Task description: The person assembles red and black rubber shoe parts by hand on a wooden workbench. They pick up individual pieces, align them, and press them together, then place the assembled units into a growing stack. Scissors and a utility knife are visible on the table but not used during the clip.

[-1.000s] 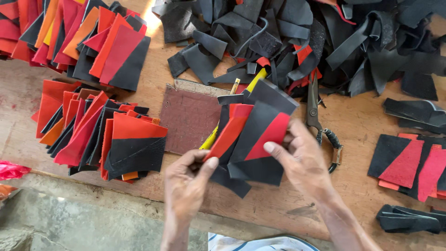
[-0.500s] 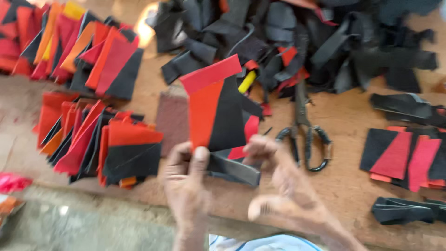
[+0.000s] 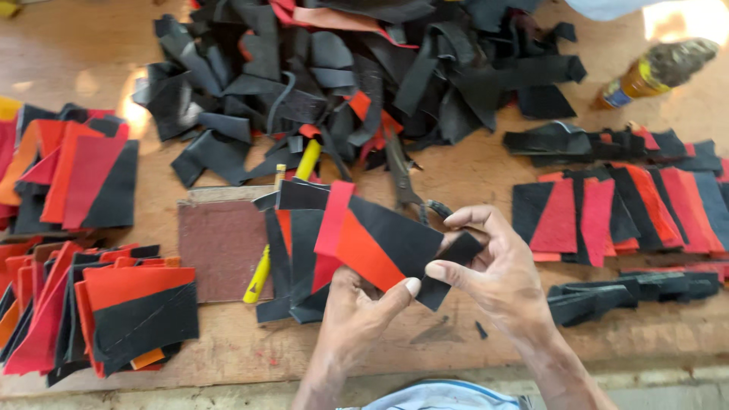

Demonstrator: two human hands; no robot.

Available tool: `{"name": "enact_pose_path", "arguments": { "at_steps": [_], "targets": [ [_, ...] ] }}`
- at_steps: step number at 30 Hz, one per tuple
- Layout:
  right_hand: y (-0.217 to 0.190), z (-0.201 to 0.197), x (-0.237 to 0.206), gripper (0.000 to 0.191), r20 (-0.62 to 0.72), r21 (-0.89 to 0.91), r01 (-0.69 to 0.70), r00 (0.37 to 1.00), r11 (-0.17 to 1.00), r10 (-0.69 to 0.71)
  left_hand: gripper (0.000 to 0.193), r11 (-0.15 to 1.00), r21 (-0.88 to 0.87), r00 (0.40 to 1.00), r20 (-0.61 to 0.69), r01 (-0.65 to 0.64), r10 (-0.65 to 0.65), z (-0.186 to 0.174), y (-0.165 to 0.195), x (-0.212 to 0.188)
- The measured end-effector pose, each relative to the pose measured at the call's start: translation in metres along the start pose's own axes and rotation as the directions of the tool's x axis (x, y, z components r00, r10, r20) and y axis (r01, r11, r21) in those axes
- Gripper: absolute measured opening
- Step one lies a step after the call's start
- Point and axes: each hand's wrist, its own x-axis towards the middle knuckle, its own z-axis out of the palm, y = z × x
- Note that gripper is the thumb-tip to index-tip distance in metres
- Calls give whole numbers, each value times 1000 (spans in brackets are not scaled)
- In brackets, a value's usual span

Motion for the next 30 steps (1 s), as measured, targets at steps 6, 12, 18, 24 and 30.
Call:
{"name": "enact_pose_path", "arguments": {
  "at_steps": [6,12,18,24,30],
  "targets": [
    [12,-2,0,42,-112,181,-54,991,982,75,25,984,-178,1000,19,-11,15,22,-11,18],
    [30,-24,2,39,-42,68,-67,997,995,70,32,975,-204,983,-136,91,-120,27,-18,24],
    [30,-50,-2,28,-37,34,-169,985,985,171,37,978,-202,986,-150,47,-79,25,-19,32],
    [25,-49,-5,34,-9,-82,-188,982,979,188,31,983,-175,996,-56,53,-63,17,-20,40],
    [32,-45,-1,27,-104,9,-5,995,1000,6,30,971,-190,987,-29,147,-156,23,-24,48]
  ]
}}
